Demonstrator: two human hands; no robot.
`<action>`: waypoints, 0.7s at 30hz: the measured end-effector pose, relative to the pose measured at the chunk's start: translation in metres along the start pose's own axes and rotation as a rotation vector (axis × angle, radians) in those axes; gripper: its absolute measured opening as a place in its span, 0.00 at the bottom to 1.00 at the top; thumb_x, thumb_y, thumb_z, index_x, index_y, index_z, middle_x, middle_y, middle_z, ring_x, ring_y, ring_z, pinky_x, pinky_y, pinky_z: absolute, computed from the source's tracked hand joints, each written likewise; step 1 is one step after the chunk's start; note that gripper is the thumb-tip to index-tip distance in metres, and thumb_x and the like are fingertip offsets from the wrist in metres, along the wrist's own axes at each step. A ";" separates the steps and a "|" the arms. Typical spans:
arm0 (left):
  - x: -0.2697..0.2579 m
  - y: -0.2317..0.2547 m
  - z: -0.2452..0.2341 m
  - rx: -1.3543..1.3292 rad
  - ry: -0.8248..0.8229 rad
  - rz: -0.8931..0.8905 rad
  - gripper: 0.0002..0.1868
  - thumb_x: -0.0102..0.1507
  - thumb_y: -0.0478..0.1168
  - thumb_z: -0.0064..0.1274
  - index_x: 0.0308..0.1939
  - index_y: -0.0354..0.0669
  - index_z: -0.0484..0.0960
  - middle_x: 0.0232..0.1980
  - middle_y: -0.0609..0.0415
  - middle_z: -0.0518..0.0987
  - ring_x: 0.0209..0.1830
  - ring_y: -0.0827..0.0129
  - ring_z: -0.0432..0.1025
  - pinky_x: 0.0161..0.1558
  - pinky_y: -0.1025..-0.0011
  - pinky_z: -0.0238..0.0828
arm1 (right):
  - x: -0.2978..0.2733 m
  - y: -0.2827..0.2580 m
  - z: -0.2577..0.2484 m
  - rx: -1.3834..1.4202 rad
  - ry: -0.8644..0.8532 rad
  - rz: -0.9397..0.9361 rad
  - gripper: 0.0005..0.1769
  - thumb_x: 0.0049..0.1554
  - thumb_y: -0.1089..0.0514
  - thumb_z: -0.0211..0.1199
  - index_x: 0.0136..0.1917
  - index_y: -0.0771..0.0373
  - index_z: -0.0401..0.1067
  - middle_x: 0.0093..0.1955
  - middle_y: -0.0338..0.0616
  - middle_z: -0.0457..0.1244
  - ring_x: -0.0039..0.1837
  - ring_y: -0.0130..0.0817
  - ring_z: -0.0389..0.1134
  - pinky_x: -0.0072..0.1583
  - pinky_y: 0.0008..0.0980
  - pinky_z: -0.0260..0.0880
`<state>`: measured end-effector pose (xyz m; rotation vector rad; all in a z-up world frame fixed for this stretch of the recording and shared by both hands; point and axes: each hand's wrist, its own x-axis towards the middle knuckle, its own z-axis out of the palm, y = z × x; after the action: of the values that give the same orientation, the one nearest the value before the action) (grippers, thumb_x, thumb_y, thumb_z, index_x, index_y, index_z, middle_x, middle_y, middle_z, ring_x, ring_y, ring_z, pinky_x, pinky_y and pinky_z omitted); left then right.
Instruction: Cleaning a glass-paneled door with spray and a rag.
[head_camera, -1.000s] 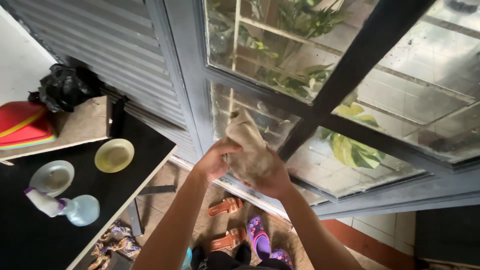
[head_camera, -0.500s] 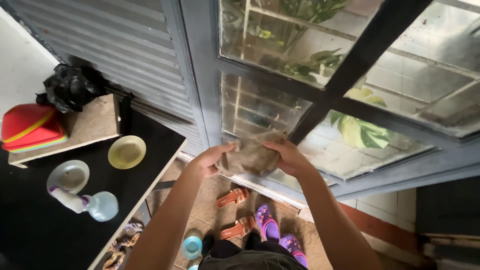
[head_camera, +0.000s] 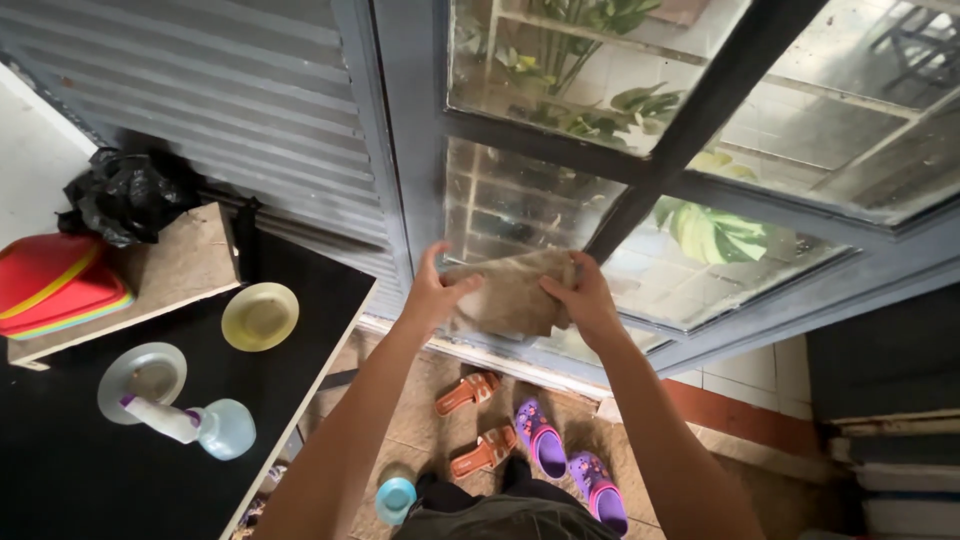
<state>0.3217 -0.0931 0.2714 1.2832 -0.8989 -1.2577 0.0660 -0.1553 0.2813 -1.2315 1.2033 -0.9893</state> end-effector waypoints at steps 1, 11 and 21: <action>0.001 -0.001 -0.004 0.000 -0.005 -0.002 0.38 0.59 0.39 0.68 0.70 0.39 0.66 0.47 0.46 0.81 0.42 0.68 0.74 0.41 0.69 0.73 | -0.004 0.000 -0.002 0.000 0.005 0.002 0.35 0.51 0.62 0.71 0.69 0.62 0.62 0.53 0.49 0.69 0.49 0.34 0.72 0.45 0.33 0.74; 0.010 0.019 -0.020 0.693 -0.168 0.637 0.27 0.52 0.35 0.68 0.56 0.44 0.81 0.47 0.47 0.83 0.42 0.56 0.80 0.47 0.64 0.77 | -0.021 -0.015 0.002 -0.745 -0.040 -0.592 0.27 0.46 0.61 0.75 0.60 0.56 0.76 0.46 0.44 0.65 0.43 0.36 0.69 0.47 0.33 0.72; 0.062 0.065 0.002 0.055 -0.081 0.214 0.37 0.63 0.49 0.60 0.70 0.39 0.63 0.50 0.46 0.80 0.44 0.63 0.73 0.41 0.66 0.71 | 0.016 -0.081 0.030 -0.450 0.164 -0.734 0.20 0.59 0.60 0.69 0.63 0.63 0.68 0.55 0.51 0.68 0.56 0.45 0.70 0.60 0.36 0.68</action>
<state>0.3396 -0.1625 0.3247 1.1518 -1.1055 -1.1293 0.1036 -0.1756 0.3581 -2.0666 1.1481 -1.4102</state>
